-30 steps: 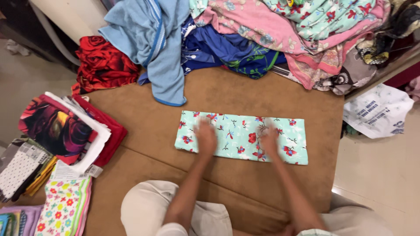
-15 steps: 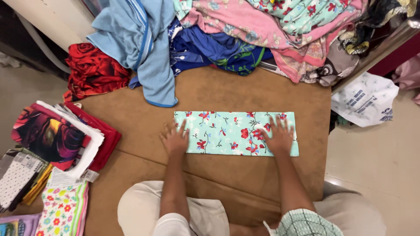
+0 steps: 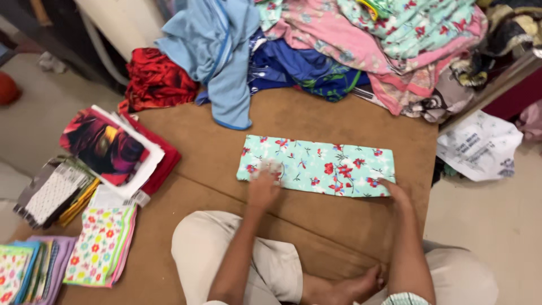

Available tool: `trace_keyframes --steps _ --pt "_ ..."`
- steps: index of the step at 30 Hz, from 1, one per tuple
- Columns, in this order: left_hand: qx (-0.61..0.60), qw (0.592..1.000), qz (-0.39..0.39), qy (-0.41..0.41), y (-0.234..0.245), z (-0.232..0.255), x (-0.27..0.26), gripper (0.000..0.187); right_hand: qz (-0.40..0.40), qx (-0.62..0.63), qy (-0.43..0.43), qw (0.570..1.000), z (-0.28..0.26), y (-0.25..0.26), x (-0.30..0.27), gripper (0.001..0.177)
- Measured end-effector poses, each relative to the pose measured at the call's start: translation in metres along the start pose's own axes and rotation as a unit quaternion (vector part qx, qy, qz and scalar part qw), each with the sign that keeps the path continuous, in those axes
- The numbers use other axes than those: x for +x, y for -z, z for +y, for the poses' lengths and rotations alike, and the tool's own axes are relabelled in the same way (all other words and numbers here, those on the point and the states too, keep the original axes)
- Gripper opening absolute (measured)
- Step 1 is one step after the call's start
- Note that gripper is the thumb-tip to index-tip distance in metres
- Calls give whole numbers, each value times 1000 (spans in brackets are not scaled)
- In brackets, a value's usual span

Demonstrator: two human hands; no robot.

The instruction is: The person folds a light blue floral cloth and a light blue towel, then stacks them with other folded items. The person also handles several packaged cloths, placing them in a pile.

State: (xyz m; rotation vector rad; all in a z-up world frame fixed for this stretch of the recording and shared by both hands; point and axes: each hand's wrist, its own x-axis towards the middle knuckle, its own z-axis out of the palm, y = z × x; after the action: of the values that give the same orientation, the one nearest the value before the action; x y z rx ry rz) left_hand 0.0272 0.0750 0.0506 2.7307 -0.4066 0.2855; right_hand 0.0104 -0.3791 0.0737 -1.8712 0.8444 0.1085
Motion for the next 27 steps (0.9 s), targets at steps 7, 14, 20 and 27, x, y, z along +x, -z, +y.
trace_keyframes --steps 7,14,20,27 --pt "-100 987 -75 -105 10 109 -37 85 5 219 -22 976 19 61 -45 38" --pt "-133 972 -123 -149 -14 146 -49 100 56 285 83 953 41 67 -80 35" --pt "-198 947 -233 -103 -32 188 -63 94 32 295 253 921 -19 -43 -62 44" --pt "-610 757 -83 220 -63 113 -50 74 -68 210 240 945 -101 -224 -51 67"
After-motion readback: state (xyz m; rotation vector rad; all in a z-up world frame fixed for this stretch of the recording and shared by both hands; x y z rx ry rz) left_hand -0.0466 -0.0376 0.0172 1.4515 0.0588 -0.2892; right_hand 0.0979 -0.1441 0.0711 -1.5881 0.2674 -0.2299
